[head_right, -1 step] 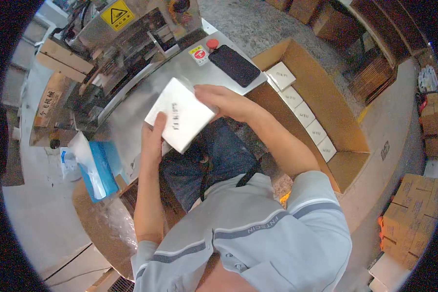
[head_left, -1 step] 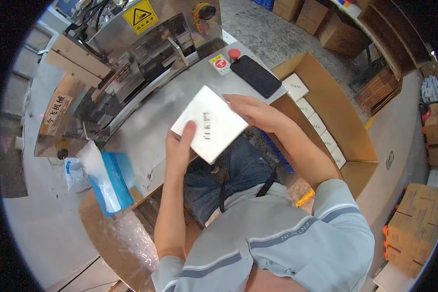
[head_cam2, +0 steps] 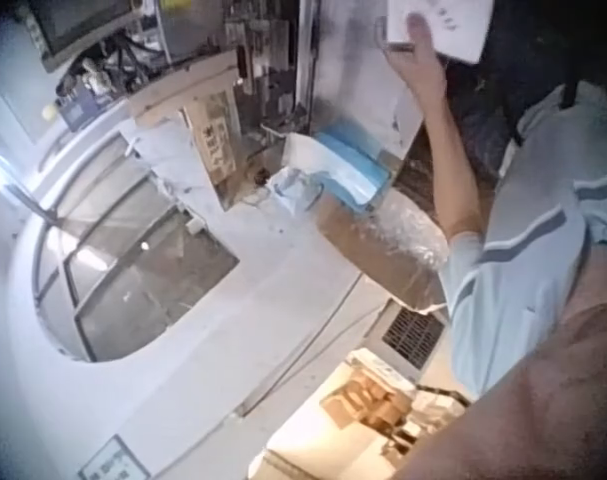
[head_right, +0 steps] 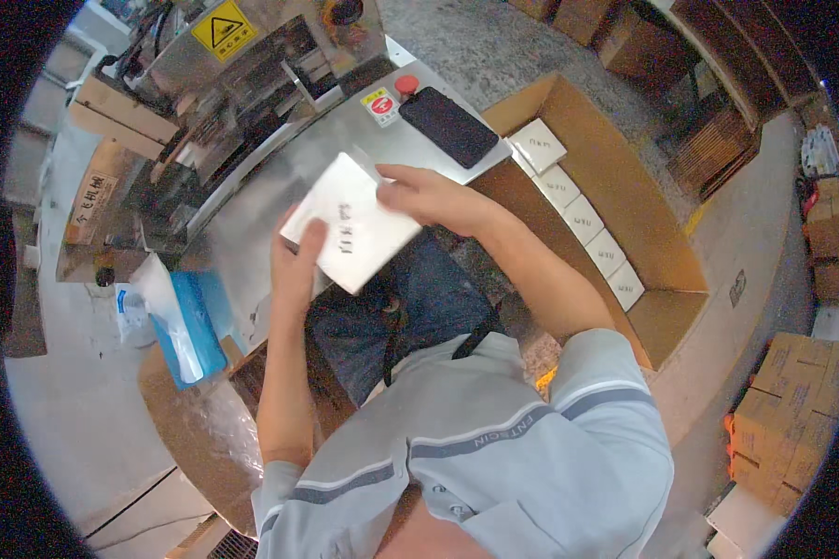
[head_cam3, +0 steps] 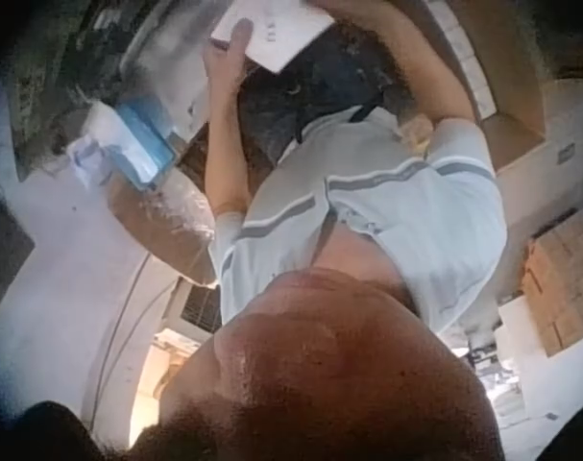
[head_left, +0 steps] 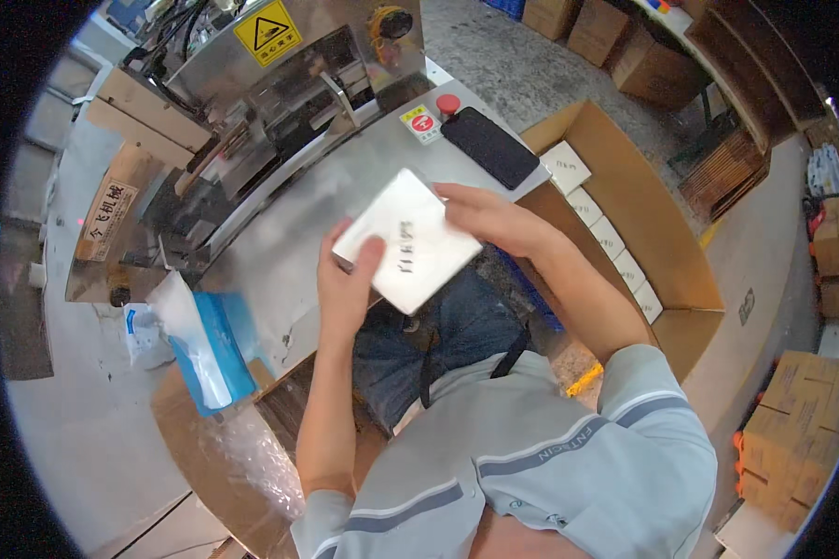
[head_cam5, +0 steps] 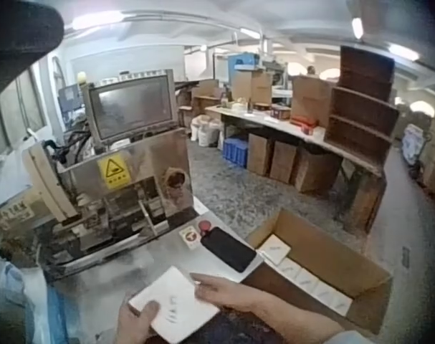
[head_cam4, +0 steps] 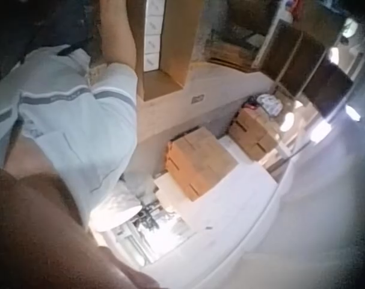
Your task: Packing small white boxes into a larger cardboard shipping container after processing them at a workstation.
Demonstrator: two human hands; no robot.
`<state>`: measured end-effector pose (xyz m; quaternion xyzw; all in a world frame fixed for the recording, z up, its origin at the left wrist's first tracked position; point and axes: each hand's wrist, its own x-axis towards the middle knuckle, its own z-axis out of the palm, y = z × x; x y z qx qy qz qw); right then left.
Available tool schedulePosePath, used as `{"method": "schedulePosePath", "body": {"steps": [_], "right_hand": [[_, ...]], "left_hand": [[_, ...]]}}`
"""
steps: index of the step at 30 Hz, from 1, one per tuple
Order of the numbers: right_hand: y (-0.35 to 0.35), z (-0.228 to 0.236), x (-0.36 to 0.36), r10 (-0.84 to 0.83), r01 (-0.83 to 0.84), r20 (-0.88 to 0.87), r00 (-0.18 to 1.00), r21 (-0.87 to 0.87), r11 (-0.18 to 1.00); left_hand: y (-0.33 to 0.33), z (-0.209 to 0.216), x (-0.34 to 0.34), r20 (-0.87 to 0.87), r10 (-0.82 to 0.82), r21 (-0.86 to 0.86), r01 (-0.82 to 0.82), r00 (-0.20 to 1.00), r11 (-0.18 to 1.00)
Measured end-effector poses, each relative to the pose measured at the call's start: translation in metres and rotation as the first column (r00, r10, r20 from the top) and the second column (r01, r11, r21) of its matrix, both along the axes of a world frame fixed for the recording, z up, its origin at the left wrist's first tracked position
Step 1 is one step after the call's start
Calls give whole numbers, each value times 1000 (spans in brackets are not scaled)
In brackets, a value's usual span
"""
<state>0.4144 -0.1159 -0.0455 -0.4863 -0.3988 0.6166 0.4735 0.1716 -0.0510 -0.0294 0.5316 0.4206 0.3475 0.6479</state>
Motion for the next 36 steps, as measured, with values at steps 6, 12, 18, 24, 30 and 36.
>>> {"method": "schedulePosePath", "body": {"steps": [6, 12, 18, 24, 30, 36], "right_hand": [[-33, 23, 12, -7, -1, 78, 997, 94, 996], [-75, 26, 50, -385, 374, 130, 914, 103, 922], [-128, -27, 137, -755, 748, 48, 654, 109, 655], [-165, -51, 177, -937, 923, -159, 312, -185, 339], [-220, -144, 259, -958, 937, -42, 283, -203, 285], [-222, -221, 280, -937, 896, 212, 278, -408, 174]], "left_hand": [[-17, 19, 17, -142, -189, 306, 224, 972, 925], [45, -18, -5, -409, -107, 337, 259, 906, 905], [157, -33, -28, -879, 73, 337, 504, 472, 795], [245, -66, -93, -955, 25, 118, 299, 297, 947], [233, -53, -73, -946, 73, 155, 242, 316, 958], [231, -48, -126, -855, 111, 208, 139, 507, 968]]}}
